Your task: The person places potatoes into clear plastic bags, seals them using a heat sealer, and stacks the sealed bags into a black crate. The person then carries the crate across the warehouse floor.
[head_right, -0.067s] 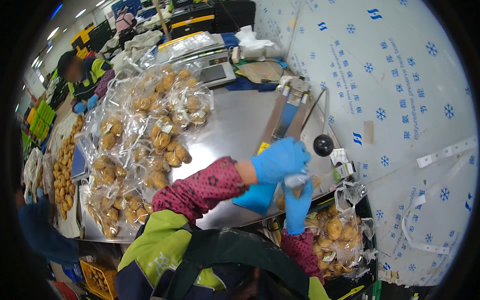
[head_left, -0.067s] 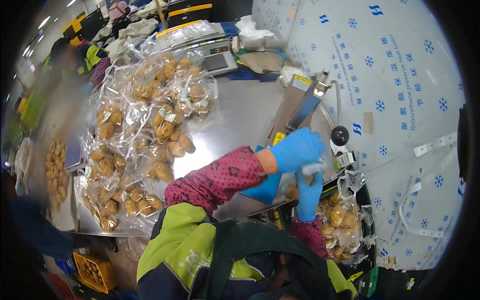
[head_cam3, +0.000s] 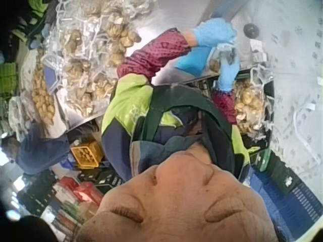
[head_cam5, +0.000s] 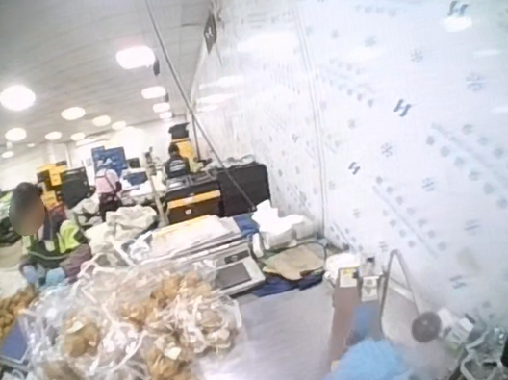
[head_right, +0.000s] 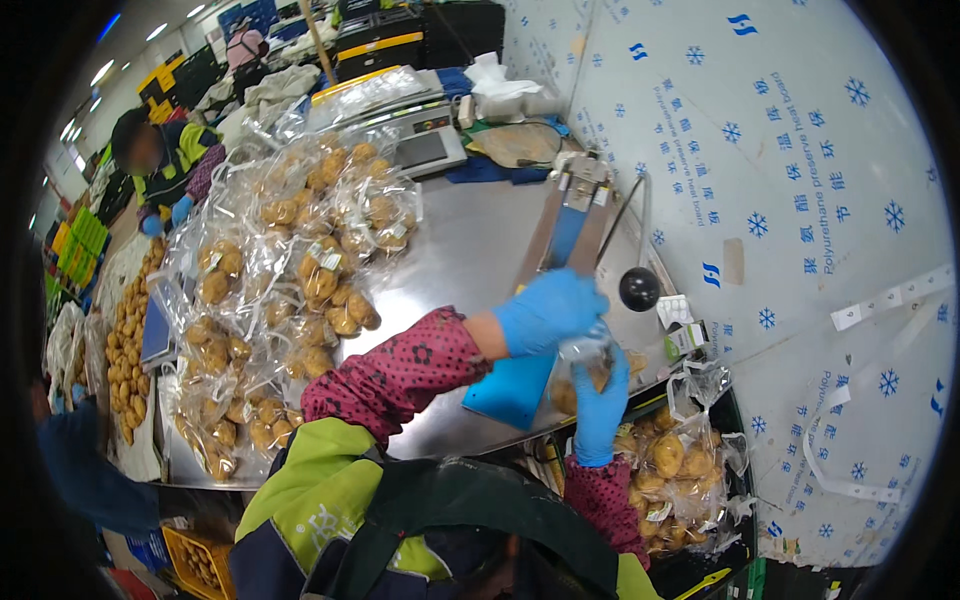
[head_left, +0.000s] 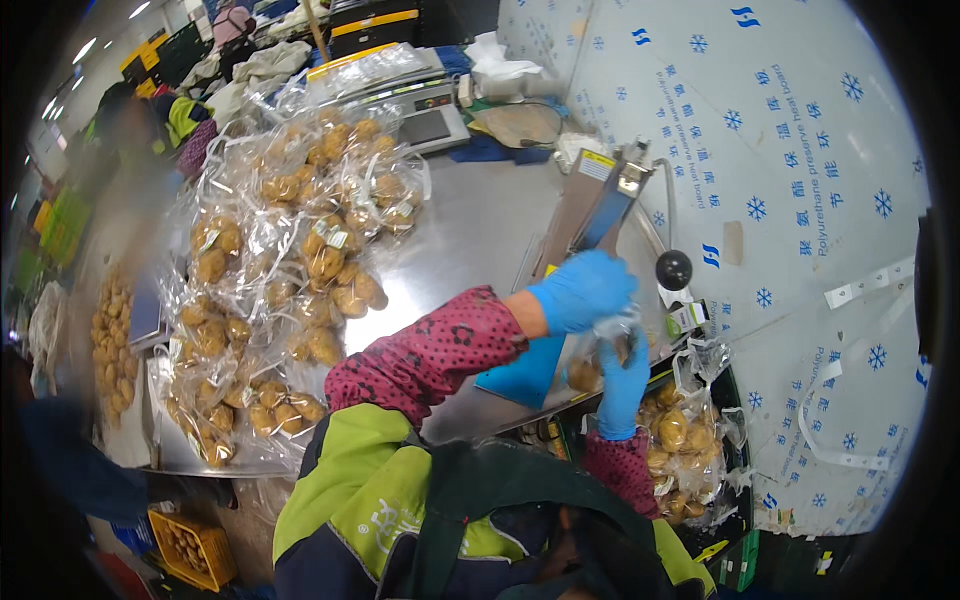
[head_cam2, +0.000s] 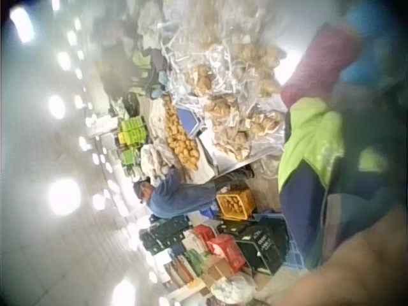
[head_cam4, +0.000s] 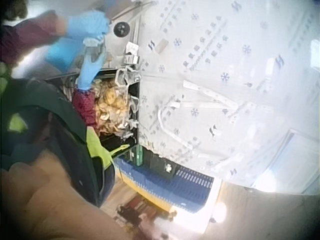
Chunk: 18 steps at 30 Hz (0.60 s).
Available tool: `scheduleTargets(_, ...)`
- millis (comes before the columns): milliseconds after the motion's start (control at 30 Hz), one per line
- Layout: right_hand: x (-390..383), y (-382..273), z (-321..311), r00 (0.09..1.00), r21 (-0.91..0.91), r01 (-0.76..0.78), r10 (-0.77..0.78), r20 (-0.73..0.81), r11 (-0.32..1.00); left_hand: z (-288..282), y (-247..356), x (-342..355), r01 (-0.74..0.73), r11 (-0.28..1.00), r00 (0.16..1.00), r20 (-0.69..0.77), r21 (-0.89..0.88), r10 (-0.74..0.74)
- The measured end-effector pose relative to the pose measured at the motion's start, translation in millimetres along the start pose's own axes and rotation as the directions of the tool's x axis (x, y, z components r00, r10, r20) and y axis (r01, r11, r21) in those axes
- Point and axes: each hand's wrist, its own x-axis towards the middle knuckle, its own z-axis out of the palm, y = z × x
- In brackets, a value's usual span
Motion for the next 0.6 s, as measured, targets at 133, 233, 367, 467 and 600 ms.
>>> scheduleTargets(133,38,-44,-17,0.999,0.243,-0.047,0.042,0.027,0.969,0,-17,-25,-0.026,0.969,0.885,-0.456,-0.247,-0.093)
scheduleTargets(233,73,-101,-5,0.884,0.721,-0.439,0.113,0.454,0.535,-1,-19,-60,0.261,0.86,0.768,-0.446,-0.438,-0.46)
scheduleTargets(367,116,-103,29,0.59,0.69,-0.718,-0.448,0.672,0.09,21,-6,-78,-0.179,-0.051,0.543,-0.055,-0.982,-0.838)
scheduleTargets(467,39,-57,33,0.669,0.798,-0.582,-0.465,0.579,0.157,29,-10,-78,-0.253,-0.171,0.544,0.006,-0.952,-0.839)
scheduleTargets(600,-54,42,-8,0.487,0.501,-0.764,-0.146,0.861,0.406,20,-11,-76,0.012,0.198,0.61,-0.15,-0.98,-0.778)
